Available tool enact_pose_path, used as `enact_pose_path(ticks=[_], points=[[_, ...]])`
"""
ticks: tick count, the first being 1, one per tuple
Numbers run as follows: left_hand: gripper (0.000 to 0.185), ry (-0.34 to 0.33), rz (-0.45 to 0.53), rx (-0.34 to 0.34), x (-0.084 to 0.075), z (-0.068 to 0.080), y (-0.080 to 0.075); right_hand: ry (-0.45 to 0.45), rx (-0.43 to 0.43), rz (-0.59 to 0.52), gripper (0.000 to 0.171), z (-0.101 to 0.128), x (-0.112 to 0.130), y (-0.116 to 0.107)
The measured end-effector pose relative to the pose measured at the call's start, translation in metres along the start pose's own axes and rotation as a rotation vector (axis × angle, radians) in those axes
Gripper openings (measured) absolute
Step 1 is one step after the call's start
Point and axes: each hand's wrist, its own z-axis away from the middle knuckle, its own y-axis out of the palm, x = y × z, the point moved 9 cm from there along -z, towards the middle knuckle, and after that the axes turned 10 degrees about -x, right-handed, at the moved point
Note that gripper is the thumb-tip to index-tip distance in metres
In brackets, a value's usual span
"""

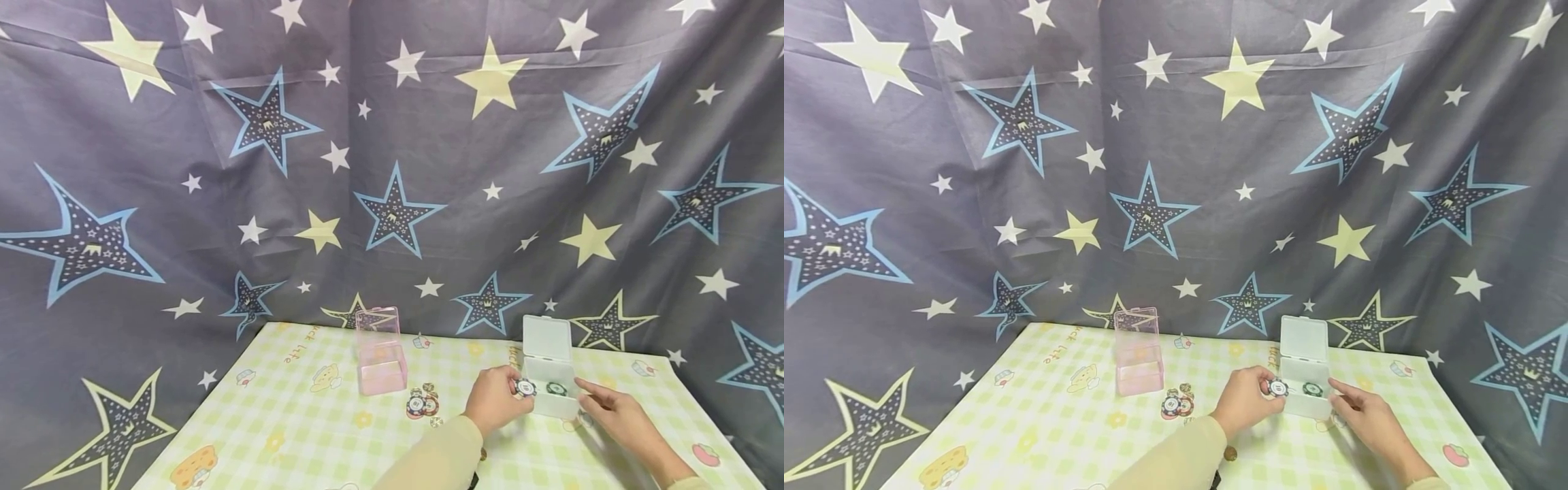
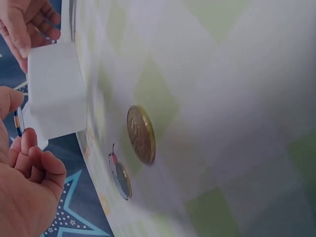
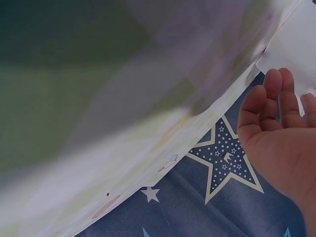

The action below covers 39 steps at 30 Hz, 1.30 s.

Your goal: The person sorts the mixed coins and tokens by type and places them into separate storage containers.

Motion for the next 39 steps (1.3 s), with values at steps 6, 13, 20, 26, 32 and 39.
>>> enact_pose_path(ticks=[6, 13, 20, 26, 32, 39], points=[[0.032, -0.015, -0.01, -0.036, 0.004, 0.001, 0.009, 0.012, 0.001, -0.003, 0.055, 0.001, -0.002, 0.0], [0.038, -0.067, -0.006, -0.07, 0.006, 0.001, 0.012, 0.014, 0.003, -0.002, 0.055, 0.002, -0.003, 0.0], [0.037, -0.106, 0.035, -0.1, 0.008, 0.0, 0.011, 0.02, 0.007, -0.011, 0.055, 0.002, -0.003, 0.001], [0.033, -0.17, 0.097, -0.125, 0.012, 0.0, 0.012, 0.018, -0.01, -0.01, 0.053, 0.003, 0.0, -0.001], [0.022, -0.219, 0.195, -0.137, 0.015, 0.001, 0.014, 0.017, -0.01, -0.007, 0.054, 0.002, 0.0, -0.001], [0.023, -0.189, 0.2, -0.096, 0.01, 0.001, 0.017, 0.01, -0.013, -0.007, 0.053, 0.002, 0.002, -0.001]])
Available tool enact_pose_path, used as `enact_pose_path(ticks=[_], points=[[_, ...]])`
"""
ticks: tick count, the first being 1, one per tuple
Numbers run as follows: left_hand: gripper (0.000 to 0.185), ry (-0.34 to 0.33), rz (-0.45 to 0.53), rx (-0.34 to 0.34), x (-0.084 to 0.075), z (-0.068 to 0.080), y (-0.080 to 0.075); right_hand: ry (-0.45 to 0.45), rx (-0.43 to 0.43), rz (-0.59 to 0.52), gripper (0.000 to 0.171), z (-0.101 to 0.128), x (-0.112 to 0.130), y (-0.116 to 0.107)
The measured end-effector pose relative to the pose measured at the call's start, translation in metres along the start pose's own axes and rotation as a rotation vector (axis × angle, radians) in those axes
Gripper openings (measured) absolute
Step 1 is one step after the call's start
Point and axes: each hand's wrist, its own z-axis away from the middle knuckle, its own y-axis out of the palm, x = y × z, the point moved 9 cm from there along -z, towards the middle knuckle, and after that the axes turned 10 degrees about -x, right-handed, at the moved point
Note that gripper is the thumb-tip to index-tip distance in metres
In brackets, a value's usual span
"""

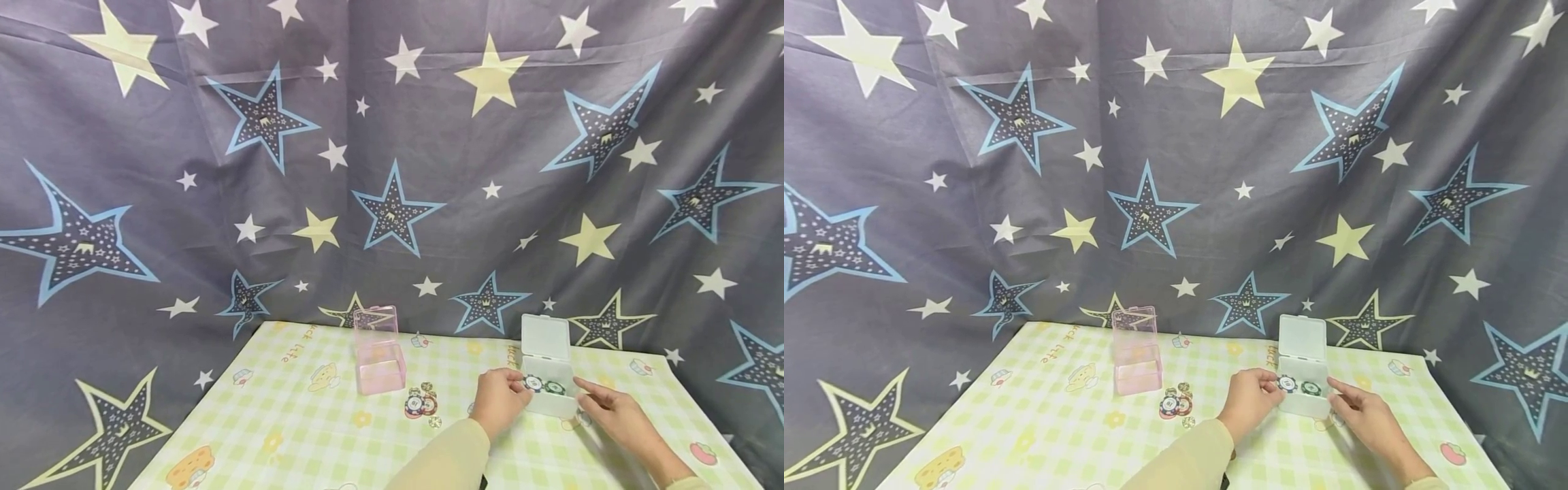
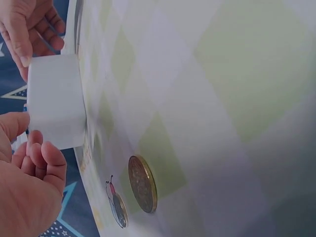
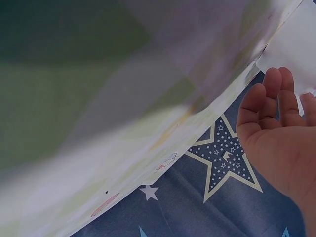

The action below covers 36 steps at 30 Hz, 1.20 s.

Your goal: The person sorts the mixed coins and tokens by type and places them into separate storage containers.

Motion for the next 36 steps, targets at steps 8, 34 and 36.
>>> enact_pose_path(ticks=[8, 34, 36], points=[[0.025, 0.04, -0.023, 0.058, -0.003, 0.003, 0.003, 0.023, 0.029, -0.027, 0.056, -0.001, 0.0, 0.003], [0.028, 0.095, -0.079, 0.114, 0.002, -0.011, -0.048, -0.005, 0.025, -0.005, 0.057, 0.0, 0.002, 0.002], [0.028, 0.115, -0.098, 0.121, 0.003, -0.013, -0.057, -0.006, 0.02, 0.0, 0.057, 0.0, 0.001, 0.002]])
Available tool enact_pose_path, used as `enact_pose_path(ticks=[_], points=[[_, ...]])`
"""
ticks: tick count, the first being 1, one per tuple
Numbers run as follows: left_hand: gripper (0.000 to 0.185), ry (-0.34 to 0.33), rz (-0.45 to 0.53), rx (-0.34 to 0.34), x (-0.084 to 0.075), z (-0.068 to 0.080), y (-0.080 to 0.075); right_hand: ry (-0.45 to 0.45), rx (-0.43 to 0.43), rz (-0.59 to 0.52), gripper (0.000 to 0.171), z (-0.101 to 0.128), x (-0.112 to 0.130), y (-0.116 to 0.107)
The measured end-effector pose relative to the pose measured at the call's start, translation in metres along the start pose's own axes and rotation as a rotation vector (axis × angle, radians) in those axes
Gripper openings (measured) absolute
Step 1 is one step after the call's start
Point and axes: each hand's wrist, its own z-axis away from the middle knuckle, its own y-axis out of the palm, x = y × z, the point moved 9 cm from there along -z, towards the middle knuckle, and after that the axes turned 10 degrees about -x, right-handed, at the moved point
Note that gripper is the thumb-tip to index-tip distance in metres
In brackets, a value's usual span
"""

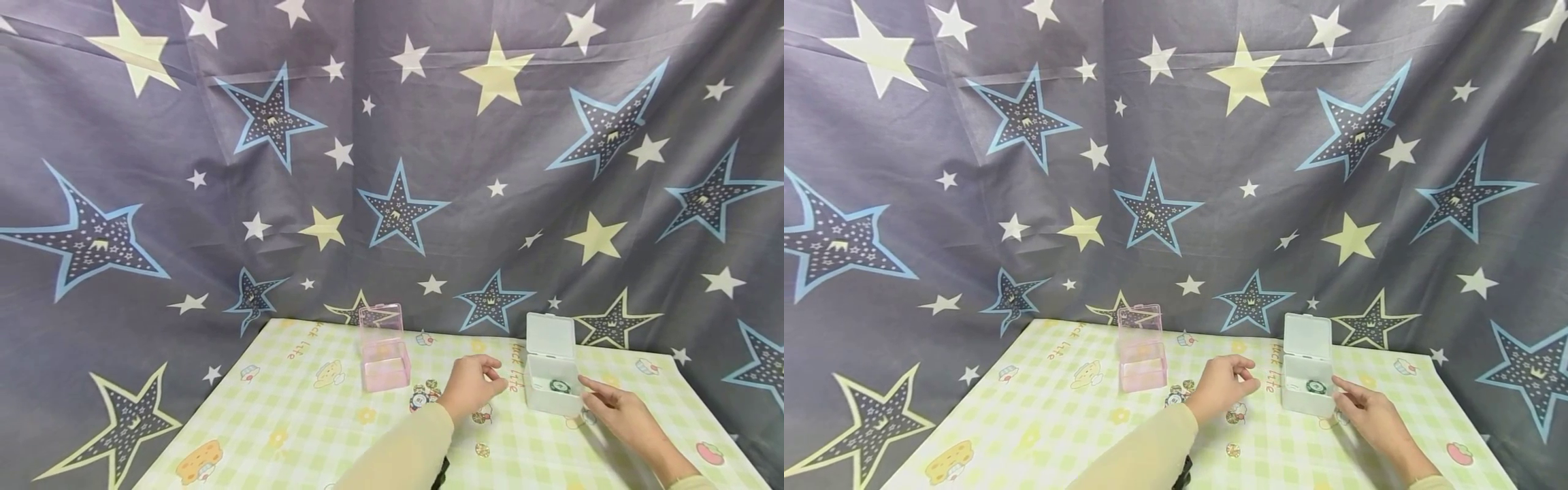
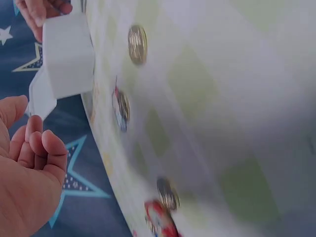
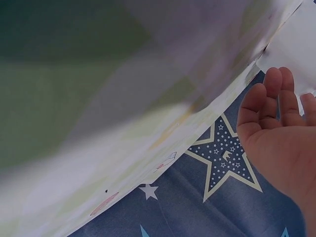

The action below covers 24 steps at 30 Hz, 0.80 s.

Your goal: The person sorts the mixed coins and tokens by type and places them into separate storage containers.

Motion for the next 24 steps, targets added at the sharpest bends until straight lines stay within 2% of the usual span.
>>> enact_pose_path(ticks=[3, 10, 19, 24], points=[[0.028, 0.02, -0.014, 0.005, 0.003, 0.0, -0.014, -0.013, -0.006, -0.001, 0.056, 0.0, 0.001, -0.001], [0.028, 0.009, -0.031, 0.011, 0.012, 0.001, -0.039, -0.025, -0.019, 0.003, 0.055, 0.0, 0.001, -0.004], [0.032, -0.003, -0.054, 0.093, 0.018, 0.012, -0.064, -0.013, -0.012, 0.003, 0.055, 0.0, -0.002, -0.001], [0.034, 0.045, -0.129, 0.136, 0.031, 0.016, -0.086, -0.026, -0.013, 0.003, 0.055, 0.0, 0.0, 0.0]])
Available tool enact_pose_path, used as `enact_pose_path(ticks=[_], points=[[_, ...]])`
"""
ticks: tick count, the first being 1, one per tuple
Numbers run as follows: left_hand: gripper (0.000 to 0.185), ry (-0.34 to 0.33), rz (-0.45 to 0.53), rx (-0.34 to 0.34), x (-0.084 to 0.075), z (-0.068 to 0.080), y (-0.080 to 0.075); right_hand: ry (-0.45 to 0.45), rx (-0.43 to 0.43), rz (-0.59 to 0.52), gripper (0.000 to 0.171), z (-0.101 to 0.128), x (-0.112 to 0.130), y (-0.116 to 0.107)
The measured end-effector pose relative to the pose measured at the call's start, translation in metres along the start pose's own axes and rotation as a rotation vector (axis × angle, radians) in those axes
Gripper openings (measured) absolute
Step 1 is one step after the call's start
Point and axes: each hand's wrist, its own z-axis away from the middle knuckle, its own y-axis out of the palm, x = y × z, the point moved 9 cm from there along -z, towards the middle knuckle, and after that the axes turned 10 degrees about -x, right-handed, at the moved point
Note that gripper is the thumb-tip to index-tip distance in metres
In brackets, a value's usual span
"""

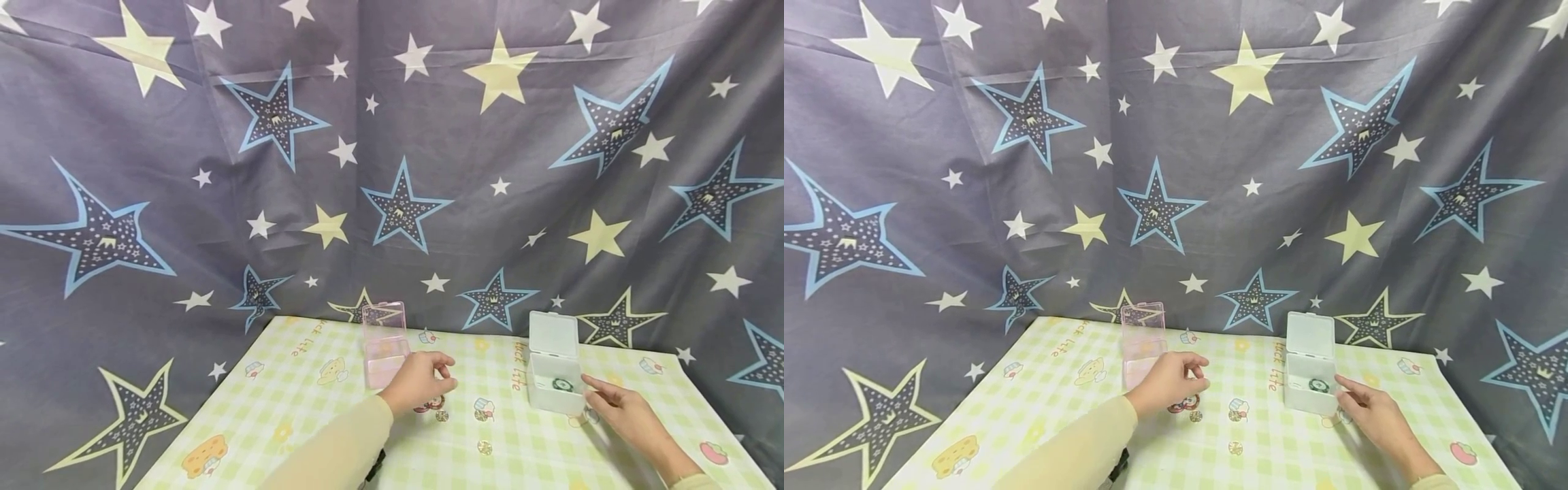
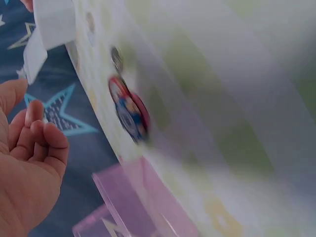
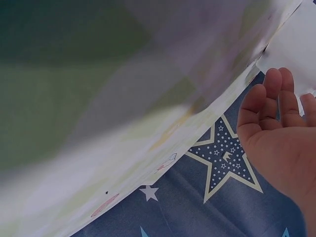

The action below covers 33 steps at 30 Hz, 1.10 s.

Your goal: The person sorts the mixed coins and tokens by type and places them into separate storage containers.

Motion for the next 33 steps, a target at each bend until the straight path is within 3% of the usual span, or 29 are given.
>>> enact_pose_path(ticks=[6, 12, 24, 33], points=[[0.038, 0.062, -0.183, 0.04, 0.023, 0.012, -0.015, 0.008, 0.012, -0.006, 0.056, 0.0, 0.0, 0.0], [0.042, 0.057, -0.243, 0.075, 0.033, 0.028, -0.019, 0.019, 0.014, -0.001, 0.056, -0.001, -0.001, 0.0], [0.047, 0.056, -0.376, 0.025, 0.05, 0.041, -0.013, 0.021, 0.013, -0.011, 0.056, 0.001, 0.0, 0.001], [0.053, 0.059, -0.452, -0.004, 0.054, 0.042, -0.01, 0.017, 0.008, -0.007, 0.056, -0.001, 0.0, 0.0]])
